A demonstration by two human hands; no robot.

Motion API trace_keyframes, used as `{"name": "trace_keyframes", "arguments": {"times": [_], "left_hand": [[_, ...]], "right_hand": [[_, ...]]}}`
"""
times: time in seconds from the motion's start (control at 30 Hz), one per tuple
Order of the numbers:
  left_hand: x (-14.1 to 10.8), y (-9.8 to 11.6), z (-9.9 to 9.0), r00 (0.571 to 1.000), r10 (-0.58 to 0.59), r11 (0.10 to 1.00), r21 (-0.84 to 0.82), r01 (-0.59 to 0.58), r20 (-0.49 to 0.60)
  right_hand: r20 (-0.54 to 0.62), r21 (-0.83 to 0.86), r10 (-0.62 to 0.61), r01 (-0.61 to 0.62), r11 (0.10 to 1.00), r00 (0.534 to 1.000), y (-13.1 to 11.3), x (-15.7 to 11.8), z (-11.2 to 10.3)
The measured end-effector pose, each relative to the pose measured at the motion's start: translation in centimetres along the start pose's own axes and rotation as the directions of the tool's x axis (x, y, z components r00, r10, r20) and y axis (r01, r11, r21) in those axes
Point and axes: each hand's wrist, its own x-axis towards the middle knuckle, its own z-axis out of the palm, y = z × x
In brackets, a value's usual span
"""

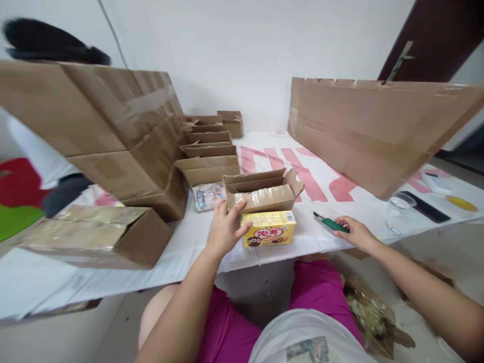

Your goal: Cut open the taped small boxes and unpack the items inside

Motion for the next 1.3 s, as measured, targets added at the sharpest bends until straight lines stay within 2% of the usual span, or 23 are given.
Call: {"name": "trace_keyframes", "arguments": {"times": [0.07, 0.17, 0.23, 0.3, 0.37, 0.47, 0.57, 0.67, 0.77, 0.87, 0.93, 1.0, 1.07, 1.1, 1.13, 1.17, 1.2, 1.27, 1.3], "left_hand": [[-0.2, 0.2, -0.1, 1.000, -0.021, 1.000, -0.008, 0.022, 0.021], [-0.5, 0.3, -0.4, 0.997, -0.034, 0.999, -0.007, 0.035, 0.067], [-0.6, 0.4, -0.6, 0.994, -0.031, 0.999, -0.005, 0.032, 0.104], [-0.7, 0.7, -0.8, 0.991, -0.031, 0.999, -0.007, 0.032, 0.130], [-0.7, 1.0, -0.9, 0.993, -0.049, 0.999, -0.015, 0.051, 0.109], [-0.5, 1.0, -1.1, 0.988, -0.136, 0.990, -0.035, 0.134, -0.071], [-0.4, -0.8, -2.2, 0.930, -0.231, 0.973, -0.058, 0.224, -0.284], [-0.6, -4.0, -4.1, 0.871, -0.310, 0.949, -0.070, 0.307, -0.380], [-1.1, -6.3, -5.7, 0.803, -0.385, 0.914, -0.070, 0.399, -0.456], [-1.5, -5.7, -5.7, 0.754, -0.336, 0.900, 0.045, 0.435, -0.565], [-1.8, -3.8, -4.8, 0.774, -0.241, 0.902, 0.159, 0.401, -0.586], [-1.9, -1.5, -3.5, 0.859, -0.150, 0.936, 0.210, 0.283, -0.490], [-1.8, 0.5, -2.3, 0.957, -0.097, 0.977, 0.157, 0.144, -0.274], [-1.6, 1.2, -1.9, 0.978, -0.117, 0.984, 0.111, 0.137, -0.171], [-1.3, 1.7, -1.7, 0.981, -0.175, 0.981, 0.071, 0.181, -0.081], [-0.9, 1.9, -1.6, 0.964, -0.267, 0.962, 0.052, 0.268, -0.012], [-0.5, 2.0, -1.7, 0.925, -0.377, 0.925, 0.059, 0.375, 0.039], [0.3, 1.7, -2.3, 0.819, -0.565, 0.824, 0.133, 0.551, 0.104], [0.6, 1.4, -2.7, 0.772, -0.621, 0.781, 0.185, 0.597, 0.133]], "right_hand": [[0.001, -0.038, -0.047, 0.047, 0.998, 0.999, -1.1, 1.2, 1.0], [-0.054, -0.084, -0.183, 0.178, 0.980, 0.982, -2.6, 2.4, 2.3], [-0.050, 0.020, -0.264, 0.265, 0.964, 0.963, -3.8, 2.8, 3.4], [0.030, 0.187, -0.331, 0.320, 0.929, 0.943, -5.4, 2.8, 4.7], [0.115, 0.319, -0.395, 0.342, 0.884, 0.911, -7.4, 2.8, 6.1], [0.154, 0.449, -0.449, 0.343, 0.825, 0.880, -10.6, 2.8, 8.0], [0.173, 0.568, -0.454, 0.288, 0.771, 0.874, -13.0, 2.9, 9.7], [0.219, 0.598, -0.422, 0.221, 0.770, 0.880, -13.5, 3.1, 11.5], [0.180, 0.556, -0.354, 0.202, 0.807, 0.918, -12.8, 3.0, 12.9], [0.119, 0.518, -0.318, 0.214, 0.828, 0.941, -12.4, 2.7, 13.3], [0.125, 0.534, -0.322, 0.210, 0.819, 0.938, -12.5, 2.5, 13.1], [0.151, 0.577, -0.343, 0.199, 0.792, 0.927, -12.7, 2.4, 12.9], [0.159, 0.614, -0.358, 0.192, 0.766, 0.920, -12.8, 2.5, 12.8], [0.154, 0.621, -0.359, 0.193, 0.760, 0.921, -12.8, 2.5, 12.8], [0.146, 0.620, -0.355, 0.194, 0.761, 0.924, -12.8, 2.5, 12.9], [0.137, 0.612, -0.346, 0.195, 0.766, 0.928, -12.7, 2.6, 13.0], [0.134, 0.601, -0.338, 0.194, 0.775, 0.932, -12.6, 2.7, 13.1], [0.146, 0.591, -0.333, 0.187, 0.784, 0.932, -12.5, 2.8, 13.3], [0.157, 0.598, -0.335, 0.181, 0.781, 0.929, -12.4, 2.8, 13.3]]}}
